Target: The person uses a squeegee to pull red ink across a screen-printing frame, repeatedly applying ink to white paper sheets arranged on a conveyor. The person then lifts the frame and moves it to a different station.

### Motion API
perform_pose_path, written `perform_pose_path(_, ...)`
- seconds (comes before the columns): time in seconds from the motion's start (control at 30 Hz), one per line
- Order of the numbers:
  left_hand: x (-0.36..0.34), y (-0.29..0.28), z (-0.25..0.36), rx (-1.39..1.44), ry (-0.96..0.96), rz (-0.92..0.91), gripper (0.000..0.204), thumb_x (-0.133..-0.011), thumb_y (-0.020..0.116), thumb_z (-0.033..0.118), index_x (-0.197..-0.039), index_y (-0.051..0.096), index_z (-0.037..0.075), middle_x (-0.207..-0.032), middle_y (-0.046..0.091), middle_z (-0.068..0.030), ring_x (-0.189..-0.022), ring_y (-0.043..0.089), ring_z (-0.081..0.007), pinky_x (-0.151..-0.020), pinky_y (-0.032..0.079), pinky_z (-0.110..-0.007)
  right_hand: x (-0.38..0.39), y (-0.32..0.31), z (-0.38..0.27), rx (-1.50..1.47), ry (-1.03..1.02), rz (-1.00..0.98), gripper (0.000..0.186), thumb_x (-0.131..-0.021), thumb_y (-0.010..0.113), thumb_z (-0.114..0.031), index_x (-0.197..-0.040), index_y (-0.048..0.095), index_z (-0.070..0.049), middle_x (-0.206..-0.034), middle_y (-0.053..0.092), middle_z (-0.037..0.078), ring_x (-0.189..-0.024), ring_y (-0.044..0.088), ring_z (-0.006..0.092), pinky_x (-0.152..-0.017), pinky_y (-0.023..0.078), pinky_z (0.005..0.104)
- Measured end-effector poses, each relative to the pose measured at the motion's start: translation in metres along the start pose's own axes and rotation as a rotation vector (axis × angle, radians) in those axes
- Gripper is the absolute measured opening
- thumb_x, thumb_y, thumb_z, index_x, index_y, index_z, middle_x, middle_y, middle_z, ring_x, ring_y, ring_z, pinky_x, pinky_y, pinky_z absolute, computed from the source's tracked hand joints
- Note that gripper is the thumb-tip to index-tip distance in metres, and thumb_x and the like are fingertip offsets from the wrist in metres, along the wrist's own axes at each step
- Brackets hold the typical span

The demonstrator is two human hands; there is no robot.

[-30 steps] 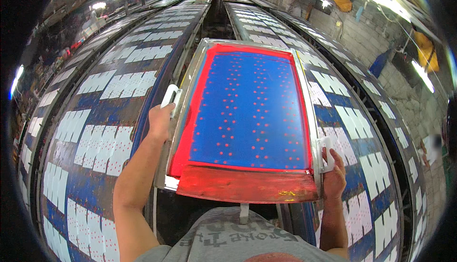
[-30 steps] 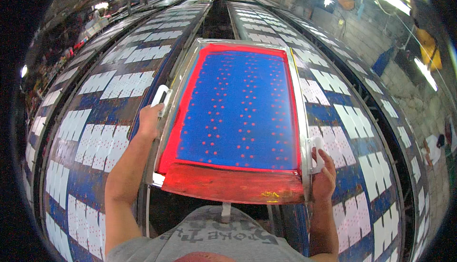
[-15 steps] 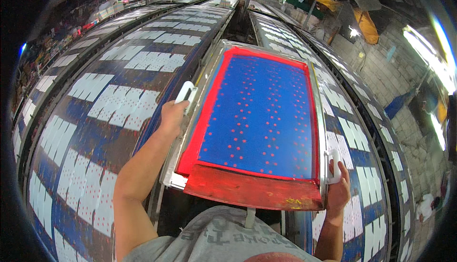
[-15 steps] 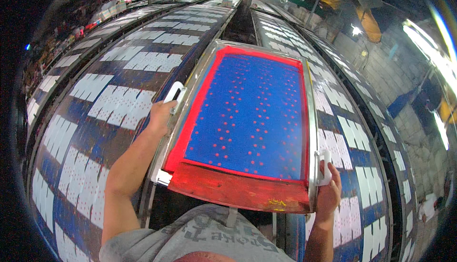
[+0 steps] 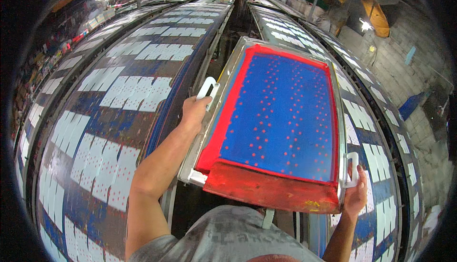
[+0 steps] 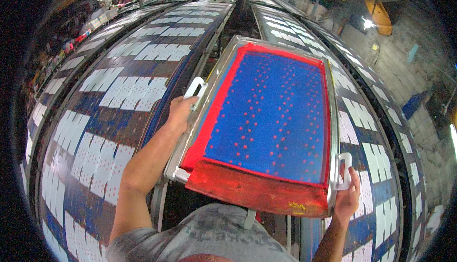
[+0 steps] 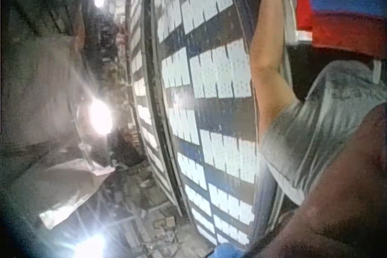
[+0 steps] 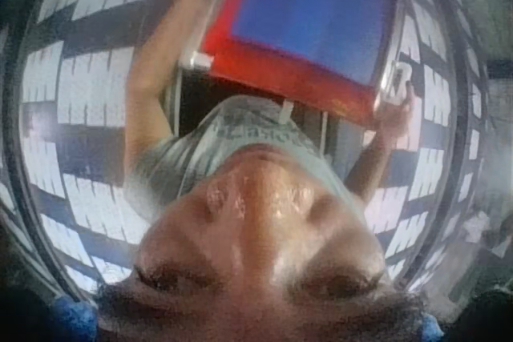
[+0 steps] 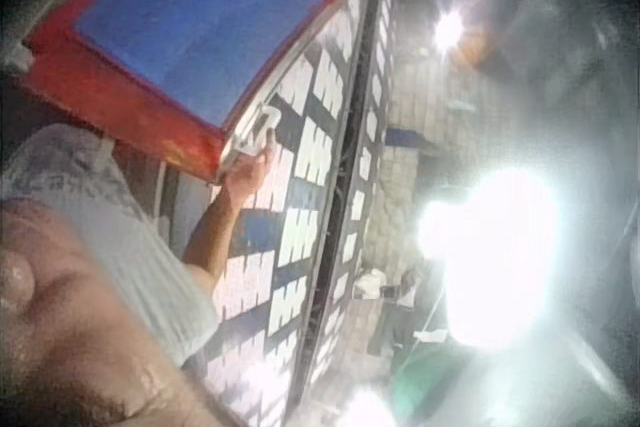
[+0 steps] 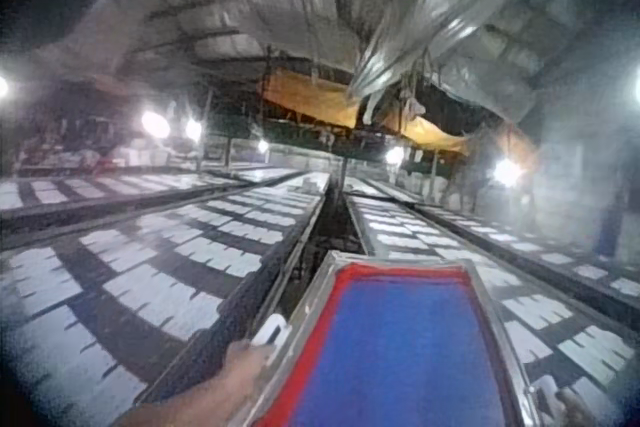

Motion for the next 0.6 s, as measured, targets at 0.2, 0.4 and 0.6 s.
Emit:
perform_pose_path(0.2,-0.164,0.027,0.012,0.023,0.011,0.044,0.033,-0.092,0.080,0.018,-0.113,0.077,-0.007,-0.102,0.077,-0.0130,-0.089,0.071,-0.0218,-0.080,0.054,-0.039,-0.178,0.026,0.102,0.008,0.006,-0.025,0.077,-0.105,0.065,-0.042,-0.159,0.046,0.009,-0.162,0.051,0.030,-0.153,0.047,0.0416,-0.131,0.031,0.0540)
perform_pose_path(0.4,-0.305,0.005,0.031,-0.091,0.048,0.227,0.036,-0.091,0.080,0.017,-0.117,0.076,-0.008,-0.103,0.077,-0.0124,-0.088,0.070,-0.0222,-0.080,0.053,-0.040,-0.347,0.090,0.191,-0.115,0.065,-0.133,0.077,-0.101,0.068,-0.044,-0.157,0.050,0.006,-0.160,0.053,0.029,-0.153,0.047,0.0407,-0.130,0.033,0.0530)
perform_pose_path(0.6,-0.460,0.003,0.031,-0.012,0.060,0.217,0.047,-0.090,0.080,0.020,-0.121,0.071,-0.014,-0.108,0.074,-0.0196,-0.096,0.070,-0.0261,-0.084,0.054,-0.043,-0.486,0.140,0.304,-0.183,0.091,-0.185,0.080,-0.098,0.071,-0.045,-0.157,0.048,0.005,-0.160,0.052,0.030,-0.152,0.047,0.0404,-0.128,0.036,0.0522)
Point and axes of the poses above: each hand's wrist, its own x-axis away from the middle knuckle, its own y-axis out of the palm, z = x × y, the point moved 5 cm from there along -x, towards the middle knuckle
